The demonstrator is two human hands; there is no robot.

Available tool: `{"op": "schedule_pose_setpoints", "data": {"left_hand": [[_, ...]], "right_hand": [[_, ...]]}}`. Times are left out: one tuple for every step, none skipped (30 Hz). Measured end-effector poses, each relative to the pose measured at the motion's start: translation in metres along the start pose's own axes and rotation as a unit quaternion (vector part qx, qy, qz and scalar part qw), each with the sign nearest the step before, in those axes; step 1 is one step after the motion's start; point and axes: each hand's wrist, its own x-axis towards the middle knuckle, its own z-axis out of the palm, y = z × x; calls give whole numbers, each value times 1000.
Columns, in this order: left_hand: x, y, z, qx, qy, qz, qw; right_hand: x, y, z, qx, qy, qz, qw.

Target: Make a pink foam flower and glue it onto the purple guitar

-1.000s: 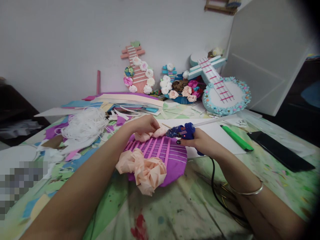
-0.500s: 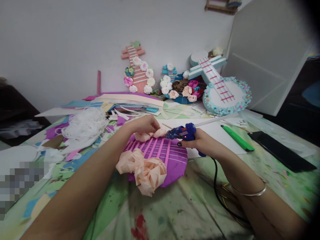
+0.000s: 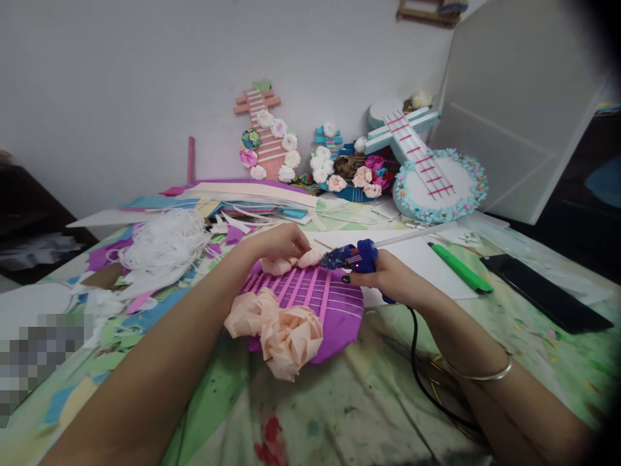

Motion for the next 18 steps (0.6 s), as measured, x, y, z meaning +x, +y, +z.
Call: {"op": "schedule_pose_setpoints", "data": {"left_hand": [[0, 0, 0, 2, 0, 4, 1000], [-1, 1, 0, 5, -1, 9, 1000], [-1, 1, -1, 7, -2, 14, 1000], [-2, 1, -1, 8, -3, 17, 1000], [-2, 1, -1, 7, -6, 18, 1000], [-2, 1, -1, 5, -8, 16, 1000], [-2, 1, -1, 2, -9, 14, 1000], [-2, 0, 0, 0, -9, 13, 1000], [-2, 0, 0, -1, -8, 13, 1000], [-1, -1, 0, -3, -6, 13, 1000], [-1, -1, 0, -5, -6, 14, 1000], [-1, -1, 0, -7, -6, 14, 1000], [-1, -1, 0, -10, -7, 11, 1000], [-1, -1, 0, -15, -8, 7, 1000], [-1, -1, 0, -18, -9, 4, 1000], [-2, 0, 0, -21, -11, 2, 1000], [-2, 0, 0, -24, -13, 0, 1000], [-2, 0, 0, -26, -13, -2, 1000]], "right_hand": [[0, 0, 0, -3, 6, 4, 1000], [0, 1, 1, -7, 11, 7, 1000], [1, 1, 2, -11, 17, 10, 1000], [1, 2, 2, -15, 21, 11, 1000], [1, 2, 3, -20, 25, 10, 999], [1, 3, 4, -24, 28, 9, 999], [1, 4, 4, -27, 30, 8, 999], [2, 5, 5, -30, 32, 7, 999], [2, 5, 6, -31, 33, 6, 999], [2, 5, 7, -31, 34, 7, 999], [2, 5, 7, -31, 33, 7, 999], [2, 5, 8, -31, 32, 7, 999], [2, 5, 9, -32, 29, 6, 999], [2, 4, 9, -32, 26, 5, 999], [2, 4, 9, -34, 23, 2, 999], [2, 4, 10, -37, 21, 0, 999], [2, 3, 10, -41, 21, -2, 999], [2, 4, 10, -45, 22, -3, 999]]}}
